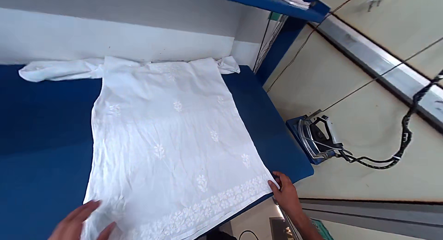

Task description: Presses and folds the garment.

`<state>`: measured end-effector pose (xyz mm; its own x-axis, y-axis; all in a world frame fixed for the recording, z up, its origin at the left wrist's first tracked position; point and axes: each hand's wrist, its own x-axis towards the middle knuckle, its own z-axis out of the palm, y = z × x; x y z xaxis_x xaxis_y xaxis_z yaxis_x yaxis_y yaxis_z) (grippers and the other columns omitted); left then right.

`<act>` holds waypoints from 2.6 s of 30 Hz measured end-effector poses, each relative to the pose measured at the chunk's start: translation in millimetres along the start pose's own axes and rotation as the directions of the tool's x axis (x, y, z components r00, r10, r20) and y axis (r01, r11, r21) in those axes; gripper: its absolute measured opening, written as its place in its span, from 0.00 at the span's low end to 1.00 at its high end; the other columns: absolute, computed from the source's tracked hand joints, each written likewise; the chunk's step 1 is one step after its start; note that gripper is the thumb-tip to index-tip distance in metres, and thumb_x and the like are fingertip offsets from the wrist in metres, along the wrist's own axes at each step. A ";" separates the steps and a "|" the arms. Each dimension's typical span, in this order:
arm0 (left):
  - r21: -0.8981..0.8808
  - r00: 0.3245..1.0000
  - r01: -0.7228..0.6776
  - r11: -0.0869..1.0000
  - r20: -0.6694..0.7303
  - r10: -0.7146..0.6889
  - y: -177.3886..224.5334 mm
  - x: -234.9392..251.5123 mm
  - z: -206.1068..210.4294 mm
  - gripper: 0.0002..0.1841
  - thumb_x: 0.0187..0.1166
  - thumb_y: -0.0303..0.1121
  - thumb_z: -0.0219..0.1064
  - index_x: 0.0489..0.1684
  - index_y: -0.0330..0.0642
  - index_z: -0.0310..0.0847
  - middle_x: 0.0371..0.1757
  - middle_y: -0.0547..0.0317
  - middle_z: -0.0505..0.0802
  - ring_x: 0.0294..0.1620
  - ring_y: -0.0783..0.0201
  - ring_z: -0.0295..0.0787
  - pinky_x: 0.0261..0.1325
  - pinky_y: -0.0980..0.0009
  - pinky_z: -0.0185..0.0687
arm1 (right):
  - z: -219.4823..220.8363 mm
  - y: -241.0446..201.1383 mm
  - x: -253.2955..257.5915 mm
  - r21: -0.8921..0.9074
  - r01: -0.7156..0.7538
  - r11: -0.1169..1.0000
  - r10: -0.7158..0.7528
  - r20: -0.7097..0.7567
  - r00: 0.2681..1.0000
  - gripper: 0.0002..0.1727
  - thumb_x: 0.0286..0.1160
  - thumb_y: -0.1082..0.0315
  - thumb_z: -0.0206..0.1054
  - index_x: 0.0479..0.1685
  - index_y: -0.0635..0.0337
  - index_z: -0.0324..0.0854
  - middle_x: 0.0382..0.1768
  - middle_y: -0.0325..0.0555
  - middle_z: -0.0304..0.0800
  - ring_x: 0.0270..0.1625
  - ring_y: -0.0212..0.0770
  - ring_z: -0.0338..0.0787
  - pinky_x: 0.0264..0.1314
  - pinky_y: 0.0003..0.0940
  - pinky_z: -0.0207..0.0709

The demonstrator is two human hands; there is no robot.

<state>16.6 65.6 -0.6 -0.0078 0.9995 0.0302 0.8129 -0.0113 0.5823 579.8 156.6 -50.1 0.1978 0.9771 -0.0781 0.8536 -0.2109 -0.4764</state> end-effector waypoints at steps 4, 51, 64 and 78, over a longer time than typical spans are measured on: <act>0.008 0.962 -0.271 0.963 -0.045 0.271 80.7 93.3 84.0 0.31 0.81 0.48 0.65 0.76 0.35 0.77 0.80 0.38 0.80 0.81 0.38 0.76 0.78 0.39 0.74 | 1.6 5.2 -1.4 0.098 -0.025 0.995 0.029 -0.039 0.999 0.16 0.79 0.58 0.70 0.54 0.61 0.89 0.44 0.53 0.89 0.40 0.46 0.90 0.47 0.43 0.86; 0.049 0.346 -0.920 0.389 0.567 0.748 300.5 281.2 262.8 0.09 0.83 0.26 0.62 0.49 0.40 0.90 0.55 0.51 0.94 0.61 0.50 0.90 0.62 0.54 0.85 | 30.6 14.5 -11.0 0.113 0.107 0.988 -0.043 -0.462 0.886 0.11 0.78 0.58 0.68 0.40 0.54 0.92 0.44 0.48 0.91 0.39 0.44 0.93 0.34 0.38 0.88; 0.057 0.477 -0.875 0.482 0.284 0.832 231.5 261.0 183.1 0.09 0.71 0.27 0.63 0.42 0.39 0.89 0.42 0.53 0.94 0.41 0.55 0.95 0.43 0.55 0.93 | 7.9 -92.5 -28.9 0.293 0.562 0.773 -0.532 -0.180 0.827 0.15 0.85 0.57 0.65 0.50 0.59 0.89 0.40 0.47 0.95 0.41 0.44 0.96 0.44 0.45 0.90; 0.036 0.593 -0.743 0.668 0.499 0.632 242.5 293.4 171.1 0.18 0.87 0.34 0.61 0.71 0.42 0.84 0.76 0.50 0.86 0.79 0.51 0.80 0.82 0.47 0.71 | -20.5 -21.5 19.2 -0.128 -0.145 0.981 0.172 0.233 0.957 0.25 0.86 0.49 0.61 0.61 0.64 0.83 0.65 0.63 0.82 0.72 0.63 0.81 0.67 0.56 0.79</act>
<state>311.1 361.1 10.5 0.7997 0.6000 -0.0190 0.5701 -0.7491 0.3374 575.2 179.3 -23.3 0.2233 0.9054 -0.3610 0.8704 -0.3519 -0.3444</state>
